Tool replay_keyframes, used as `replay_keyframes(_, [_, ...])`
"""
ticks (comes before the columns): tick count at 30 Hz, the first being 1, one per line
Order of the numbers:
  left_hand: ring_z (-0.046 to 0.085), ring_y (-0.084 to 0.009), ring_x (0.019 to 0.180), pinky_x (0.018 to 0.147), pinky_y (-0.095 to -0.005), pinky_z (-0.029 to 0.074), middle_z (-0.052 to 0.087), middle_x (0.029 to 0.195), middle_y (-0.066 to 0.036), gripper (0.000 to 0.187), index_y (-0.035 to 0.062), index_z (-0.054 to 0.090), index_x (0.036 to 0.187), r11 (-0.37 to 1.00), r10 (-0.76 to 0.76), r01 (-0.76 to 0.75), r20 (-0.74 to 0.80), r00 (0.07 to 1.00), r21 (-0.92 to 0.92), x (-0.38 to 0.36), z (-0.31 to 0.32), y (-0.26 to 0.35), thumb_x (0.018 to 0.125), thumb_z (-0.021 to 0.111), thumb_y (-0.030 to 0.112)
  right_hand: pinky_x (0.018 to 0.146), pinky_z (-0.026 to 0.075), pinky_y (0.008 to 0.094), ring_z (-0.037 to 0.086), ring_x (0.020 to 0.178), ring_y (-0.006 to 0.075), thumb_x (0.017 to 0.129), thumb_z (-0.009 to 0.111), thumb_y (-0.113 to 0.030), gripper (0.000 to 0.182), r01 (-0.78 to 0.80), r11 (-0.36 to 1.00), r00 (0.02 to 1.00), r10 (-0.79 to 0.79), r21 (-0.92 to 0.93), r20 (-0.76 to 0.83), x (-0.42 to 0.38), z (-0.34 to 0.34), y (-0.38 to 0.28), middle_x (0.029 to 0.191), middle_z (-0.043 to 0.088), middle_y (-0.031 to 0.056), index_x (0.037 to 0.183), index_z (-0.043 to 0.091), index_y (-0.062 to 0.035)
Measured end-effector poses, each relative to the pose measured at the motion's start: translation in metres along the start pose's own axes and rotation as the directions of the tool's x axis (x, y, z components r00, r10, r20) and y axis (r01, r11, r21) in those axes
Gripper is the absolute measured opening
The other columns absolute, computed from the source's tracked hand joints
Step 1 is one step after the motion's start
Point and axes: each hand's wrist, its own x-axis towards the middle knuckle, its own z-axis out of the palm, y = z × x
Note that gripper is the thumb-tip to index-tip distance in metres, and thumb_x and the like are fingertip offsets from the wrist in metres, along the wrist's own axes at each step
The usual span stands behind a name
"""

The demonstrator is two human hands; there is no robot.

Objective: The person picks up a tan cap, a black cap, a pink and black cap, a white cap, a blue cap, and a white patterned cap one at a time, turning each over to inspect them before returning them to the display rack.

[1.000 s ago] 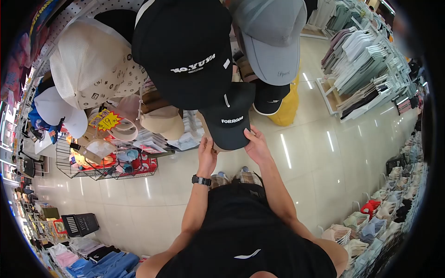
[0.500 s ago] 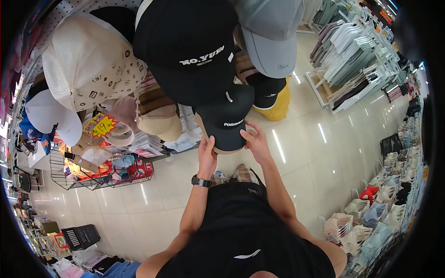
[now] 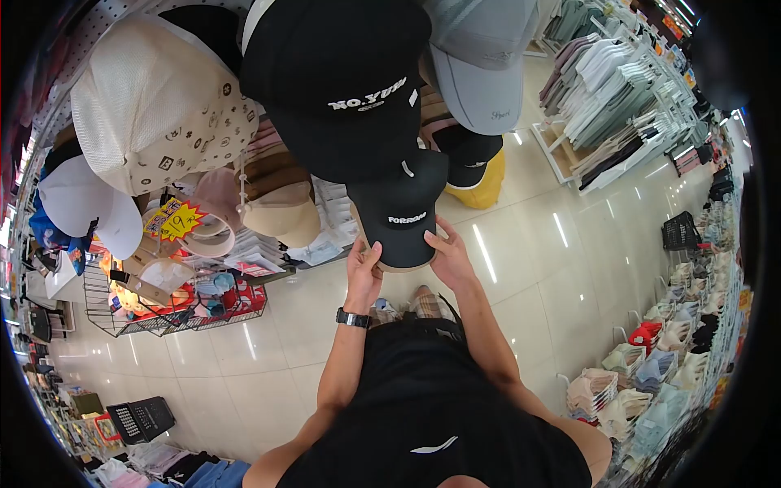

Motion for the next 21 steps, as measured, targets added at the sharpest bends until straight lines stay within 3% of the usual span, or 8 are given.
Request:
replay_keyframes(2, [0.071, -0.0157, 0.106, 0.092, -0.0306, 0.059, 0.072, 0.119, -0.008, 0.036, 0.0046, 0.05, 0.136, 1.0, -0.006, 0.006, 0.003, 1.0, -0.025, 0.001, -0.005, -0.003, 0.103, 0.064, 0.01, 0.1, 0.055, 0.0444, 0.068, 0.117, 0.0257, 0.093, 0.074, -0.002, 0.072, -0.002, 0.999, 1.0, 0.003, 0.043, -0.011, -0.001, 0.003, -0.002, 0.127, 0.067, 0.0197, 0.152, 0.034, -0.0014])
replay_keyframes(14, [0.072, -0.0166, 0.103, 0.088, -0.0309, 0.059, 0.072, 0.118, -0.009, 0.036, 0.0064, 0.05, 0.135, 0.999, 0.029, -0.029, -0.018, 0.999, 0.025, -0.003, 0.005, 0.001, 0.103, 0.064, 0.012, 0.096, 0.057, 0.0432, 0.071, 0.111, 0.0263, 0.091, 0.077, -0.003, 0.077, 0.054, 0.998, 0.997, -0.053, 0.018, -0.057, 0.0, 0.004, 0.001, 0.12, 0.07, 0.0195, 0.153, 0.031, 0.0012])
replay_keyframes(21, [0.072, -0.0162, 0.1, 0.084, -0.0307, 0.06, 0.072, 0.115, -0.009, 0.035, 0.0057, 0.054, 0.129, 0.997, 0.045, -0.036, -0.149, 0.988, 0.066, 0.001, 0.009, -0.002, 0.1, 0.07, 0.016, 0.095, 0.058, 0.0423, 0.069, 0.11, 0.029, 0.086, 0.08, 0.002, 0.08, 0.062, 0.998, 0.994, -0.059, 0.021, -0.091, -0.005, 0.01, 0.003, 0.12, 0.068, 0.0224, 0.151, 0.034, 0.0039])
